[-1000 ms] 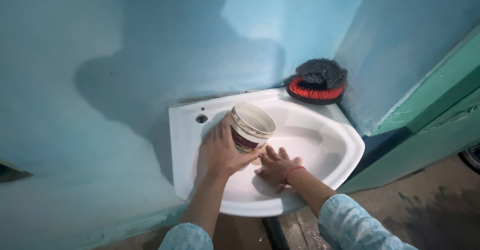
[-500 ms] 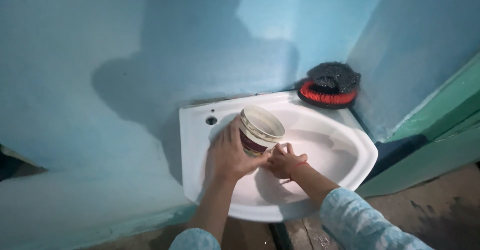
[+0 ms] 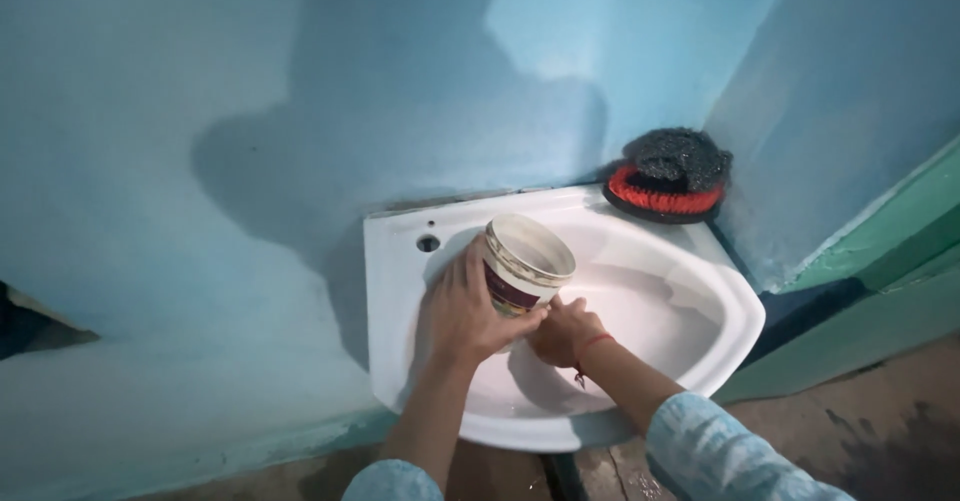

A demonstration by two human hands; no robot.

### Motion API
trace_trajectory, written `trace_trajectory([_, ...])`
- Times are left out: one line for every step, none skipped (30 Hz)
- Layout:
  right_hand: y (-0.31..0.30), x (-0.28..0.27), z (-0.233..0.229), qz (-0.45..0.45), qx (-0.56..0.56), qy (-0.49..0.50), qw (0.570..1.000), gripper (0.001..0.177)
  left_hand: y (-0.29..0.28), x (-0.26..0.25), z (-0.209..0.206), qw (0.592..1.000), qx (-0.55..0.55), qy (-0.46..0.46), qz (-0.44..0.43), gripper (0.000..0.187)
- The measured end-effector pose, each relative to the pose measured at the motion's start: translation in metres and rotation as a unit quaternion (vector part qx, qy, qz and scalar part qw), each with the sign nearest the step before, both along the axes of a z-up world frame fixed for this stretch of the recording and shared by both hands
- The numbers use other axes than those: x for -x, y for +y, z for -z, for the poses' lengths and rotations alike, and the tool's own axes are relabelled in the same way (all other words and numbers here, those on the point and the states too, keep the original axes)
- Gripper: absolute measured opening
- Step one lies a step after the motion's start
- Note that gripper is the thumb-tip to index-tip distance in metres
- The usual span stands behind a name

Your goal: Cleaning a small corner sink using a container, water, and scrubbing tools.

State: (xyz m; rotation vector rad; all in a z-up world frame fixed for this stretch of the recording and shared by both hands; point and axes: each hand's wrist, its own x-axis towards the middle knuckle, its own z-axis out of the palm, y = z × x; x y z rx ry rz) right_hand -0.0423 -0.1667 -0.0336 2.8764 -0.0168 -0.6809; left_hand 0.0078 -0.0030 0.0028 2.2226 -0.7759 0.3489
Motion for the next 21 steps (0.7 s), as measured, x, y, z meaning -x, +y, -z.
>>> trace_trajectory([0.006, 0.001, -0.013, 0.077, -0.057, 0.001, 0.995, 0.05, 0.0, -0.001, 0.002, 1.0, 0.011, -0.012, 0.0, 0.121])
trace_trajectory([0.012, 0.007, -0.026, 0.157, -0.113, 0.004, 0.981, 0.054, -0.001, 0.0, 0.005, 0.999, 0.022, -0.022, 0.004, 0.12])
trace_trajectory([0.011, 0.007, -0.025, 0.159, -0.113, 0.004, 0.981, 0.054, -0.001, 0.0, 0.005, 0.999, 0.023, -0.022, 0.006, 0.12])
trace_trajectory([0.008, 0.007, -0.025, 0.191, -0.128, 0.024, 0.973, 0.056, -0.003, -0.002, 0.004, 1.0, 0.011, -0.018, 0.003, 0.122])
trace_trajectory([0.004, 0.007, -0.024, 0.223, -0.143, 0.043, 0.963, 0.059, -0.006, -0.003, 0.004, 1.0, -0.001, -0.015, 0.001, 0.125])
trace_trajectory([0.0, 0.012, -0.025, 0.228, -0.142, 0.044, 0.962, 0.059, -0.006, -0.002, 0.0, 1.0, 0.001, -0.014, 0.006, 0.125])
trace_trajectory([-0.003, 0.018, -0.026, 0.167, -0.097, 0.071, 0.979, 0.059, -0.005, -0.001, -0.004, 1.0, -0.008, 0.003, 0.01, 0.124])
trace_trajectory([-0.004, 0.022, -0.026, 0.103, -0.052, 0.097, 0.989, 0.06, -0.002, -0.001, -0.008, 1.0, -0.017, 0.018, 0.012, 0.122])
trace_trajectory([-0.011, 0.028, -0.029, 0.106, -0.052, 0.097, 0.988, 0.06, -0.003, -0.003, -0.001, 1.0, -0.016, 0.018, 0.015, 0.122])
trace_trajectory([-0.018, 0.032, -0.032, 0.079, -0.033, 0.117, 0.989, 0.066, -0.004, -0.005, 0.004, 1.0, 0.0, -0.007, 0.018, 0.124])
trace_trajectory([-0.024, 0.036, -0.035, 0.051, -0.015, 0.138, 0.989, 0.075, -0.005, -0.007, 0.009, 0.999, 0.017, -0.033, 0.022, 0.125])
trace_trajectory([-0.046, 0.041, -0.022, 0.055, -0.015, 0.139, 0.989, 0.075, -0.005, -0.005, 0.01, 0.999, 0.018, -0.032, 0.026, 0.125])
trace_trajectory([-0.068, 0.047, -0.008, 0.055, 0.008, 0.126, 0.99, 0.074, -0.005, -0.004, 0.01, 0.999, 0.022, -0.029, 0.027, 0.124])
trace_trajectory([-0.091, 0.049, 0.004, 0.052, 0.031, 0.111, 0.992, 0.072, -0.005, -0.005, 0.009, 0.999, 0.027, -0.029, 0.026, 0.123])
trace_trajectory([-0.11, 0.051, 0.024, 0.054, 0.032, 0.109, 0.992, 0.072, -0.006, -0.004, 0.007, 0.999, 0.028, -0.031, 0.028, 0.123])
trace_trajectory([-0.128, 0.055, 0.045, 0.049, 0.032, 0.051, 0.997, 0.074, -0.004, -0.002, 0.006, 0.999, 0.028, -0.034, 0.026, 0.122])
trace_trajectory([-0.145, 0.058, 0.066, 0.043, 0.033, -0.008, 0.998, 0.077, -0.003, 0.0, 0.005, 0.999, 0.028, -0.036, 0.024, 0.121])
trace_trajectory([-0.116, 0.061, 0.038, 0.041, 0.034, -0.008, 0.999, 0.077, -0.001, 0.001, 0.004, 0.999, 0.028, -0.036, 0.022, 0.121])
trace_trajectory([-0.087, 0.064, 0.011, 0.111, 0.036, 0.063, 0.991, 0.087, 0.0, 0.002, 0.002, 0.999, 0.035, -0.032, 0.024, 0.12])
trace_trajectory([-0.058, 0.068, -0.016, 0.181, 0.038, 0.133, 0.974, 0.099, 0.0, 0.004, 0.001, 0.998, 0.041, -0.027, 0.027, 0.12])
trace_trajectory([-0.043, 0.064, -0.02, 0.181, 0.038, 0.133, 0.974, 0.099, 0.001, 0.003, 0.004, 0.998, 0.041, -0.027, 0.026, 0.12])
